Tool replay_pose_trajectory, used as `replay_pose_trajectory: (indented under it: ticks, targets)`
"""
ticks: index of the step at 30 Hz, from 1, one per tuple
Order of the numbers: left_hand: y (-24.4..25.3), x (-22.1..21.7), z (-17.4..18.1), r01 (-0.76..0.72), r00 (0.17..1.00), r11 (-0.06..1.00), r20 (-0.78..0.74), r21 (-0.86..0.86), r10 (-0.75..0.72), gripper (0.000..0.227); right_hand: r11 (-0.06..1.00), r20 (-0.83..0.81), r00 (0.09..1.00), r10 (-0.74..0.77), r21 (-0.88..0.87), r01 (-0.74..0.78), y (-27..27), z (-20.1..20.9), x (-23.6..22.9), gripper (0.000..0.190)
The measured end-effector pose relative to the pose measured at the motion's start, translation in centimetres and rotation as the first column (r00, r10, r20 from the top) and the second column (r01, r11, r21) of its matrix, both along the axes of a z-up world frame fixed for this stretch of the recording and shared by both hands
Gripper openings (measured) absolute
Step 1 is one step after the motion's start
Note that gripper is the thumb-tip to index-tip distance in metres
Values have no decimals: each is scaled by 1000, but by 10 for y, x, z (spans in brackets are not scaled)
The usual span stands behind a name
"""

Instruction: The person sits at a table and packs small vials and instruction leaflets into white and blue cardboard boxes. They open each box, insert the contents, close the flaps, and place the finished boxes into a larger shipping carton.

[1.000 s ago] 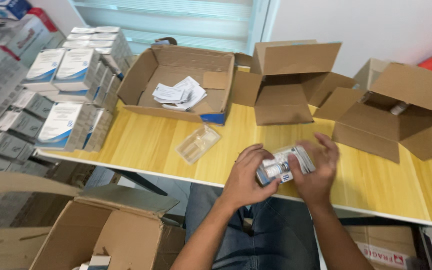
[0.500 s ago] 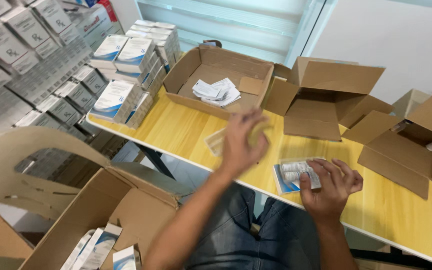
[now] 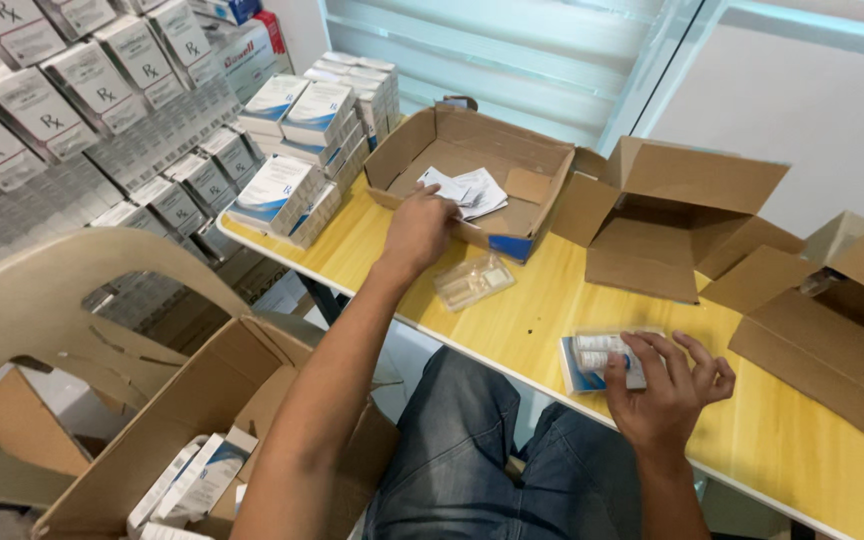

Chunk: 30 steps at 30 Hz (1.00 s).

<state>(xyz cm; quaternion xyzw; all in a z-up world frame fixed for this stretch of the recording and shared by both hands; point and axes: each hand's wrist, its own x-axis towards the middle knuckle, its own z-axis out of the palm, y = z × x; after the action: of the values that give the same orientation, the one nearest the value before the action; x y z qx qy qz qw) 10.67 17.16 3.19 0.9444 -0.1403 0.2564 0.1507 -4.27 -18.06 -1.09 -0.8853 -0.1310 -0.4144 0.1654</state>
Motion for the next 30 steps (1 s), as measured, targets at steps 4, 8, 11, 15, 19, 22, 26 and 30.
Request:
replay_pose_trajectory:
  ticks: [4, 8, 11, 15, 19, 22, 26, 30]
  targets:
    - [-22, -29, 29, 132, 981, 951, 177, -280, -84, 14, 1000, 10, 1000, -7, 28, 7, 1, 1, 0, 18]
    - [-69, -90, 42, 319, 839, 935, 506, -156, -202, 28, 989, 149, 989, 18, 140, -39, -3, -7, 4, 40]
    - [-98, -131, 35, 495, 792, 866, 443, -65, -420, 35, 963, 386, 920, 73, 214, -166, -8, -20, 5, 63]
    - [-128, -148, 17, 627, 744, 774, 361, -87, -562, 36, 978, 297, 946, 133, 118, -174, -16, -30, -2, 45]
    - [-143, -154, -3, 702, 702, 681, 369, -211, -609, 38, 992, 309, 944, 116, 18, -128, -12, -23, -18, 28]
    - [-149, -152, -16, 698, 715, 658, 328, -283, -617, 33, 991, 182, 975, 130, 12, -134, -18, -10, -23, 24]
    - [-155, -143, -24, 593, 803, 705, 216, -388, -556, 29, 988, 17, 988, 155, 24, -156, -21, 7, -13, 26]
    - [-158, -132, -20, 602, 785, 678, 157, -421, -600, 26, 984, -103, 979, 177, 18, -177, -21, 19, -8, 30]
